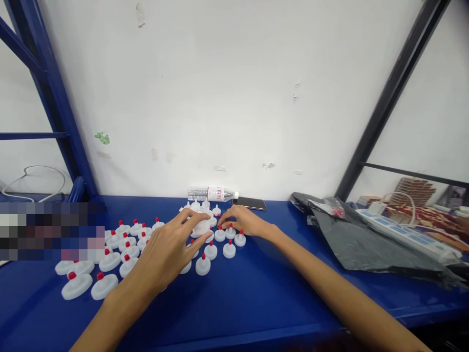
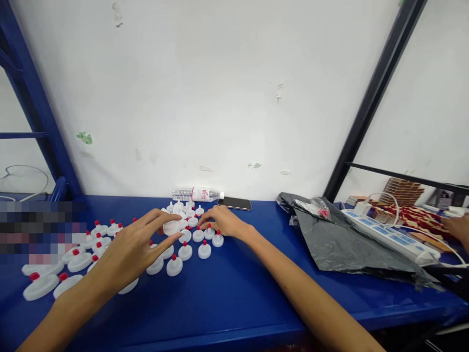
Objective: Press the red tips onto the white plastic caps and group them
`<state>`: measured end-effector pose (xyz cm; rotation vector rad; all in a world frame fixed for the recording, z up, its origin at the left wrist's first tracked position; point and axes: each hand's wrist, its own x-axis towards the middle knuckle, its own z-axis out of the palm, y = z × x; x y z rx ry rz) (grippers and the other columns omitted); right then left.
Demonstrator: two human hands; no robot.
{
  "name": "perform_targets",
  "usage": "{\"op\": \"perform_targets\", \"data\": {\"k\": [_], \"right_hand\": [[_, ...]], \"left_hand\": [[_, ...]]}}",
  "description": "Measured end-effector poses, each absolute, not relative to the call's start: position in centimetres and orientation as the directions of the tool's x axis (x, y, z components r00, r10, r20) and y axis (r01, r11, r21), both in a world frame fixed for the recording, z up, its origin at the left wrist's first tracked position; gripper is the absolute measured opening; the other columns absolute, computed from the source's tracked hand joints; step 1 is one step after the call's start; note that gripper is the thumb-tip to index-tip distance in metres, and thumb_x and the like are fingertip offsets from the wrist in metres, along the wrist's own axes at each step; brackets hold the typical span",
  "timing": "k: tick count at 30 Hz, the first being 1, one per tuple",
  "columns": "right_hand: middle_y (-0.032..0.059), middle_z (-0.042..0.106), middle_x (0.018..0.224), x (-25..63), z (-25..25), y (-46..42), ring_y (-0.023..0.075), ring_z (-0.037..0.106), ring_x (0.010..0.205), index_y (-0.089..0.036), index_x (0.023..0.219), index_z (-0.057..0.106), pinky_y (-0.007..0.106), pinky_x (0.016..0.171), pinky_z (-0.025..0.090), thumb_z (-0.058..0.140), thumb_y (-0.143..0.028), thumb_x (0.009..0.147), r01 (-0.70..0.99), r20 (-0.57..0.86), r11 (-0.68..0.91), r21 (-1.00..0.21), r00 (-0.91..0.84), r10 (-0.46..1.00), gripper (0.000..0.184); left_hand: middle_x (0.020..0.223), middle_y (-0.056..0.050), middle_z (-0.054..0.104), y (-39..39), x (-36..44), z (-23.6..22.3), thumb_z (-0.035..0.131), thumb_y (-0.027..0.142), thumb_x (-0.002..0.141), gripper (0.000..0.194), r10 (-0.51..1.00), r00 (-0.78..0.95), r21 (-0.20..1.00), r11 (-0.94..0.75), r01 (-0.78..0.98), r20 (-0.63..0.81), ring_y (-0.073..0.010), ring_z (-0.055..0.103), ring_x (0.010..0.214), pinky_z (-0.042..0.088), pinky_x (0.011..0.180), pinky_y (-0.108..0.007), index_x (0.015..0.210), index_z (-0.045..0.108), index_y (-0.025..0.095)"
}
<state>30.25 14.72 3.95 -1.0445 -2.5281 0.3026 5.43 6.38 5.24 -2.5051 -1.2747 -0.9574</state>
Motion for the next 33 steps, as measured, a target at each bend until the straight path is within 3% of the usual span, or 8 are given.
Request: {"op": "perform_targets", "data": {"k": [5,10,15,24,33], "right_hand": [[0.0018,0.079,0.084,30.2,4.2,14.8,0.0163,0.068,0.073,-0.02,0.093,0.08,0.026,0.07,0.045,0.069,-0.021,0.092,0.597,0.245,0.695,-0.4,-0.661,0.709,0.011],[0.0021,0.079,0.086,31.1,4.2,15.2,0.0175,0.071,0.077,-0.02,0.095,0.079,0.025,0.067,0.046,0.071,-0.024,0.091,0.612,0.216,0.672,-0.417,-0.651,0.727,0.01],[0.0022,0.078,0.09,32.3,3.8,15.9,0.0182,0.071,0.082,-0.022,0.098,0.078,0.027,0.072,0.046,0.069,-0.022,0.092,0.678,0.25,0.679,-0.279,-0.632,0.734,0.011],[0.0082,0.074,0.093,31.9,3.3,15.5,0.0212,0.066,0.083,-0.017,0.102,0.071,0.032,0.077,0.041,0.062,-0.022,0.097,0.762,0.285,0.642,0.083,-0.635,0.718,0.012],[0.0081,0.072,0.091,31.8,3.3,15.6,0.0203,0.066,0.083,-0.016,0.1,0.07,0.032,0.08,0.041,0.059,-0.021,0.1,0.755,0.275,0.647,0.103,-0.647,0.711,0.012]], "left_hand": [[0.118,-0.004,0.067,6.5,5.3,5.0,0.046,0.046,0.102,0.034,0.659,0.436,0.116,-0.62,0.776,0.613,-0.0179,0.069,0.072,0.048,0.062,-0.03,0.126,0.062,0.028],[0.118,-0.004,0.067,6.4,5.4,5.2,0.046,0.047,0.102,0.034,0.664,0.433,0.128,-0.622,0.772,0.61,-0.0181,0.07,0.074,0.048,0.063,-0.03,0.125,0.062,0.028],[0.117,-0.004,0.067,6.4,5.5,5.2,0.046,0.046,0.102,0.033,0.665,0.433,0.132,-0.622,0.772,0.608,-0.0186,0.07,0.075,0.048,0.061,-0.03,0.124,0.063,0.028],[0.118,-0.002,0.066,6.5,5.2,5.0,0.046,0.044,0.102,0.031,0.681,0.447,0.147,-0.627,0.765,0.58,-0.0182,0.07,0.076,0.049,0.064,-0.031,0.125,0.061,0.03],[0.118,-0.003,0.065,6.7,5.4,5.0,0.046,0.043,0.101,0.032,0.684,0.457,0.152,-0.633,0.759,0.569,-0.019,0.069,0.078,0.051,0.067,-0.033,0.126,0.062,0.028]]}}
